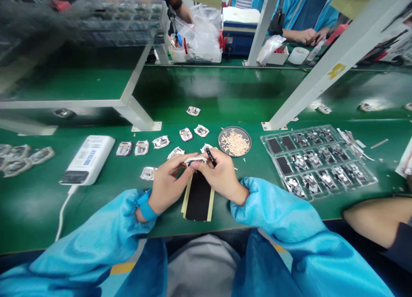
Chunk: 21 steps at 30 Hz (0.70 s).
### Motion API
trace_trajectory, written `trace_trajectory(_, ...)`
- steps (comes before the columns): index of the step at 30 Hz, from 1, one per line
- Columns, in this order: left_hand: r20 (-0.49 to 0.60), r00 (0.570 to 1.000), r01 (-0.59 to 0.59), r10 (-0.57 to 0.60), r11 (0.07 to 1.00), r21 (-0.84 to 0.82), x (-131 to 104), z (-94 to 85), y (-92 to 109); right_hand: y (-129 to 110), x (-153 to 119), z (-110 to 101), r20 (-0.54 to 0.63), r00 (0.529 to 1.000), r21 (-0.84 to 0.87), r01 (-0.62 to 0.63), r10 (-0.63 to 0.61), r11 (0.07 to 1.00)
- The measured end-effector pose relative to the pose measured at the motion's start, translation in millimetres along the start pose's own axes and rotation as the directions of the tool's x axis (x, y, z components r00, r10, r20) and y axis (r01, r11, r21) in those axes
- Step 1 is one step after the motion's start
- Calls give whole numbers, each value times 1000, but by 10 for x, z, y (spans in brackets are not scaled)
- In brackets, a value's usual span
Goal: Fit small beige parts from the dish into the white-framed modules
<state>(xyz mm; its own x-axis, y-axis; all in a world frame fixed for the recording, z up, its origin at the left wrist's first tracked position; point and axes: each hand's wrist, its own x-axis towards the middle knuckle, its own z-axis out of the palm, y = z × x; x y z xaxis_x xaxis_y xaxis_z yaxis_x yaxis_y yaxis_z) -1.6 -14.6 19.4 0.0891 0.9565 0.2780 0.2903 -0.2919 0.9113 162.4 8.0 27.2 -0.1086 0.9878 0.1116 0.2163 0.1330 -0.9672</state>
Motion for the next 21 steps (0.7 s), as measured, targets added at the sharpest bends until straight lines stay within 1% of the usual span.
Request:
trace_trajectory(3,-2,1000,-8,8,1000,17,35,-5,17,7,44,-63,78,997,-45,9,-6,999)
trace_trajectory(5,18,999,-47,46,998,53,59,-20,11,9,78,-137,111,991,-92,81,-70,992)
trace_trajectory(7,45,994,-107,103,988,108,74,-41,-5,12,101,-216,90,979,-141,196,-185,970)
trace_trajectory(9,58,988,-152,145,976,153,78,-58,-23,23,115,-281,88,947,-174,321,-310,931)
trace_trajectory(11,58,986,-166,158,971,173,76,-67,-40,49,121,-317,145,902,-186,429,-407,884)
trace_trajectory(12,58,986,-166,158,970,176,75,-68,-48,66,122,-325,178,882,-188,466,-437,865)
trace_trajectory(15,66,986,-163,153,969,185,75,-63,-63,123,121,-322,225,852,-200,515,-472,834)
trace_trajectory(21,83,984,-169,155,965,199,83,-51,-77,182,90,-315,252,824,-291,565,-508,772)
